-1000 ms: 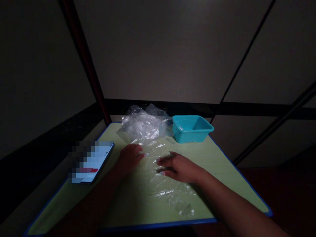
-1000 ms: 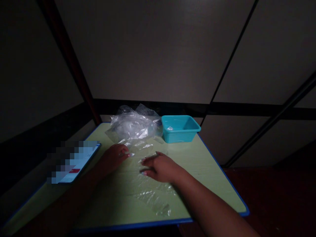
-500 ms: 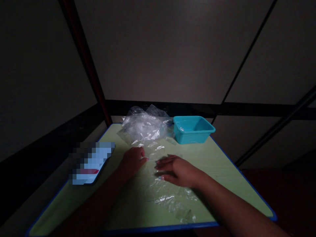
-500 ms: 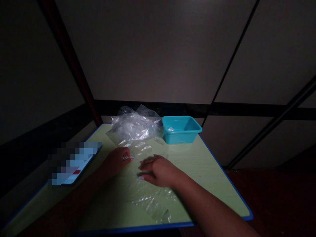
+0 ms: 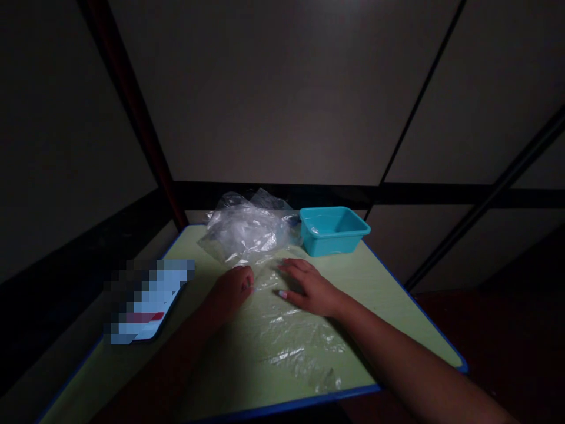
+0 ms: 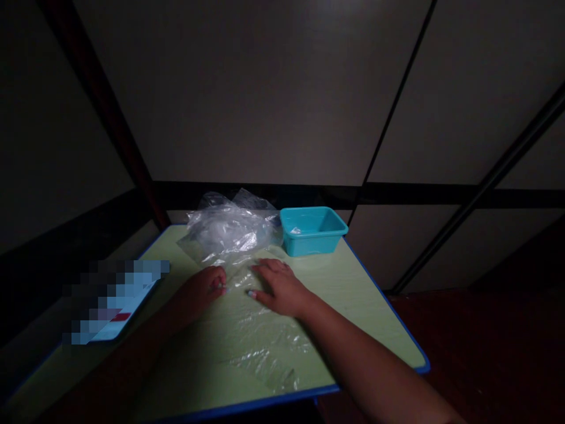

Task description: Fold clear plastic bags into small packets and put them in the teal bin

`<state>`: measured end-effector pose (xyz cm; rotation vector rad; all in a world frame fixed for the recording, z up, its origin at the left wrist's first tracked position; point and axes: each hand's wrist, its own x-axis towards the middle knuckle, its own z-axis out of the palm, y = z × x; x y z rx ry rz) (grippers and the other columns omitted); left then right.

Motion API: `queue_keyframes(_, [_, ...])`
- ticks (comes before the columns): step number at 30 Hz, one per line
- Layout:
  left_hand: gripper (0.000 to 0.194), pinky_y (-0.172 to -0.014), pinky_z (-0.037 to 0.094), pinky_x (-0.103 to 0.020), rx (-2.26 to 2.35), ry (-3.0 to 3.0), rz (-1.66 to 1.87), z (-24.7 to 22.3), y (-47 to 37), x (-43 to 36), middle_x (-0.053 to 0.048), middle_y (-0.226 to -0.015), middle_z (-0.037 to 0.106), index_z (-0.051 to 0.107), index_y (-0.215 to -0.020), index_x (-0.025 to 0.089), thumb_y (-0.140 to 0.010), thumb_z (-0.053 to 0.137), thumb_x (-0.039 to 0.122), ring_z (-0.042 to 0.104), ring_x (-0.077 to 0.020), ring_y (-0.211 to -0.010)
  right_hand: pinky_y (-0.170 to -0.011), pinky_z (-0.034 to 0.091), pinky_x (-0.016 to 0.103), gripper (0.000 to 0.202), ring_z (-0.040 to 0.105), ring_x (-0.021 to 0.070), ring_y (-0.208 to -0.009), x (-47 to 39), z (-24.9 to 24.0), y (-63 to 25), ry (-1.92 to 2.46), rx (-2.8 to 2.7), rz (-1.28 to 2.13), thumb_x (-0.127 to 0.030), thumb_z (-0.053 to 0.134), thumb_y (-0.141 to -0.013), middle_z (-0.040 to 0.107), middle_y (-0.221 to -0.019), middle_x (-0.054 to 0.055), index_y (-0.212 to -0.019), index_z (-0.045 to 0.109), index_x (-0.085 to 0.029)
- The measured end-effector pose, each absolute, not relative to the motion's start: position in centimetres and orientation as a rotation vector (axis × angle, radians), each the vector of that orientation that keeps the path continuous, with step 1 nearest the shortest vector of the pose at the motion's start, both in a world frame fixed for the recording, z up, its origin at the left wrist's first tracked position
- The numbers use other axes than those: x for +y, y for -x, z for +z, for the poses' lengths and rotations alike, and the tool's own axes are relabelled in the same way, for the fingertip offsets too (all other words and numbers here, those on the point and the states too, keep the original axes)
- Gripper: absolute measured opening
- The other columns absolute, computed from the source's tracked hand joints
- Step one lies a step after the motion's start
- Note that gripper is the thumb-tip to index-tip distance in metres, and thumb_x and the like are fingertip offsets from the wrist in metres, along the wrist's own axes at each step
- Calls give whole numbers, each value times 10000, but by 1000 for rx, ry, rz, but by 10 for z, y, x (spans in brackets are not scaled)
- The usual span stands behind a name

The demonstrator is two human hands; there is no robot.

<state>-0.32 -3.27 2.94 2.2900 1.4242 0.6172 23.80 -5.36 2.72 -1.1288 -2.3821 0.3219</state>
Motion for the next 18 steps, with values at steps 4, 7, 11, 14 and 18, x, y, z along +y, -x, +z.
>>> queue_keyframes(4, [133, -619, 359, -267, 1364, -2310, 643, 27, 4, -32, 17, -700, 499, 444, -666, 210, -652, 506, 93, 488, -172, -684, -1077, 318, 515, 641, 406, 314, -1319, -49, 21, -241, 1130, -2317, 362, -442, 622, -849, 462, -1409, 201, -1389, 423, -160])
queue_keyframes(7, [132, -622, 354, -270, 1336, -2318, 637, 25, 6, -31, 11, -700, 500, 442, -653, 208, -649, 474, 79, 485, -171, -683, -1065, 347, 498, 670, 440, 310, -1298, -46, 20, -242, 1149, -2249, 418, -424, 614, -857, 469, -1405, 204, -1420, 375, -151])
queue_keyframes(11, [122, -636, 355, -271, 1306, -2314, 619, 25, 8, -30, 10, -716, 513, 454, -660, 206, -663, 476, 87, 492, -172, -700, -1076, 346, 468, 709, 435, 290, -1310, -45, 20, -242, 1104, -2206, 450, -362, 628, -845, 448, -1428, 199, -1447, 332, -134])
queue_keyframes(14, [138, -651, 361, -272, 1288, -2301, 623, 25, 8, -30, 14, -714, 516, 454, -660, 207, -632, 481, 75, 503, -172, -711, -1081, 340, 453, 682, 436, 272, -1305, -46, 22, -242, 1009, -2233, 435, -318, 646, -825, 476, -1407, 177, -1429, 376, -150])
queue_keyframes(18, [143, -648, 376, -275, 1279, -2283, 634, 25, 7, -29, 14, -702, 530, 474, -677, 207, -616, 483, 78, 523, -177, -706, -1064, 361, 433, 549, 456, 261, -1285, -48, 26, -241, 992, -2308, 414, -305, 655, -820, 529, -1365, 148, -1339, 516, -190])
